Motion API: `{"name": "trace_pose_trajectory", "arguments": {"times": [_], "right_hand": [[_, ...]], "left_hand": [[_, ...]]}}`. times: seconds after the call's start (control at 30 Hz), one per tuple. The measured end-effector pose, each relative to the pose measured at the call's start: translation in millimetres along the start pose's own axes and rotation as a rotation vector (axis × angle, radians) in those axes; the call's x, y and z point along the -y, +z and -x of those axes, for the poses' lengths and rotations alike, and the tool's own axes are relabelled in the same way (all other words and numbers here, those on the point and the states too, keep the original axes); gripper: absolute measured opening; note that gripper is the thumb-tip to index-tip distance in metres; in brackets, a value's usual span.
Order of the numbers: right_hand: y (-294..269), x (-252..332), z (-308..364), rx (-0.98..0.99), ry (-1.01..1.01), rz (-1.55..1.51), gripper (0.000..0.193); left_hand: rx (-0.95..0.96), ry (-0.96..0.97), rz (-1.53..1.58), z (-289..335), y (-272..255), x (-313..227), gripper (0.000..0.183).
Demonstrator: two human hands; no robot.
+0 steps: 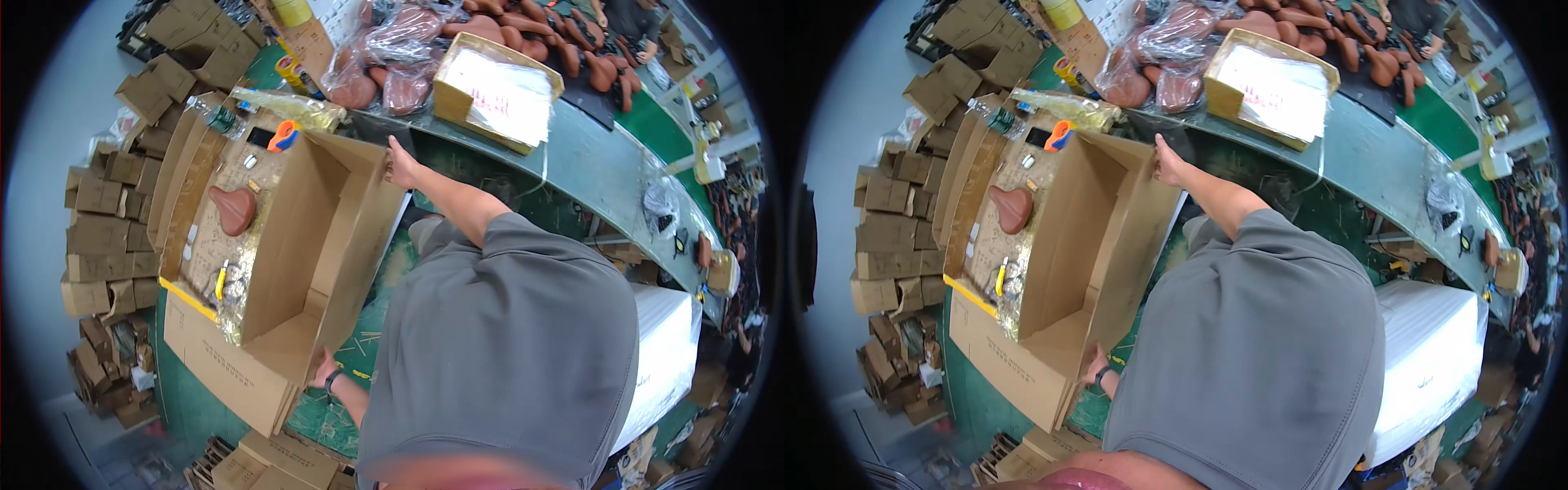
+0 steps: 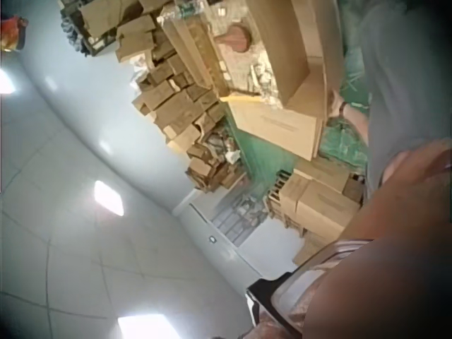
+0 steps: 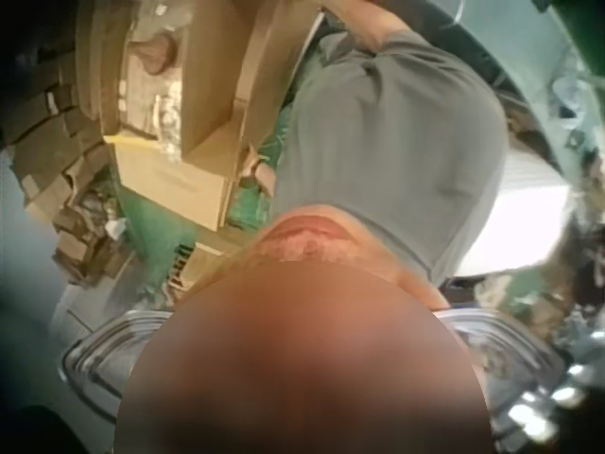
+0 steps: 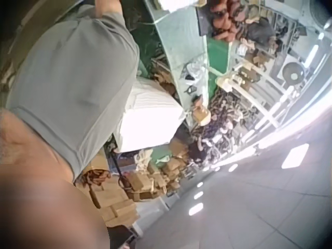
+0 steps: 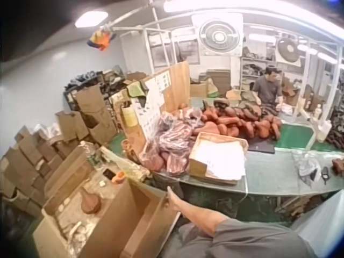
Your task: The recorder assembles a cardboard box, tapes it shut, packs it with plastic-wrapped bicycle seats and foam padding, then moves to a conveyor belt to sort more seats.
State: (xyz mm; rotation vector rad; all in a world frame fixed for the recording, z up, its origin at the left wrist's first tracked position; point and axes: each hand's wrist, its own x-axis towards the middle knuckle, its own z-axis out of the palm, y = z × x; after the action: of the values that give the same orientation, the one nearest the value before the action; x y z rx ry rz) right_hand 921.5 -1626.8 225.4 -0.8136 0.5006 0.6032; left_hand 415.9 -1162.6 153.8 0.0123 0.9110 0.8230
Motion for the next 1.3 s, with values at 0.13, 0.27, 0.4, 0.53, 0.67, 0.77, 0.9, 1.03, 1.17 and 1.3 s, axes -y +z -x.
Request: {"name": "trace_pose_trajectory", "arguments": {"times": [0.13,0.27,0.4,0.53,0.67,0.77,0.9,1.03,1.17,1.3], "right_hand": [[-40,19,-20,0.117,0.095,0.222,0.097],[-52,92,-58,-0.146,-0.36,0.543,0.04],[-75,252,-160,-0.354,-0.706,0.195,0.051],[-108,424,-269,-0.864,-0.751,0.262,0.087],[-173,522,-354,-0.791,-0.487,-0.189,0.086],[-182,521,-352,-0.425,-0.663,-0.037,0.089],[-138,521,-276,-0.676,-0.727,0.428,0.075],[-104,540,-195,-0.3,-0.947,1.101,0.066],[-99,615,-203,-0.251,-0.821,0.821,0.056],[-117,712,-264,-1.011,-1.134,1.29,0.112]], "left_hand": [[0.039,-0.119,0.131,48,72,134,0.11],[0.241,-0.19,-0.002,73,115,234,0.103],[0.176,-0.261,-0.282,129,180,343,0.091],[0.379,-0.51,-0.771,132,224,435,0.077],[0.519,-0.489,-1.164,162,331,569,0.068],[0.726,-0.285,-1.535,173,417,662,0.063],[1.354,0.585,-1.841,186,534,790,0.073],[1.478,1.085,-2.03,157,598,914,0.132],[1.132,0.529,-2.169,84,565,981,0.138],[1.081,0.638,-2.107,72,526,1016,0.125]]}}
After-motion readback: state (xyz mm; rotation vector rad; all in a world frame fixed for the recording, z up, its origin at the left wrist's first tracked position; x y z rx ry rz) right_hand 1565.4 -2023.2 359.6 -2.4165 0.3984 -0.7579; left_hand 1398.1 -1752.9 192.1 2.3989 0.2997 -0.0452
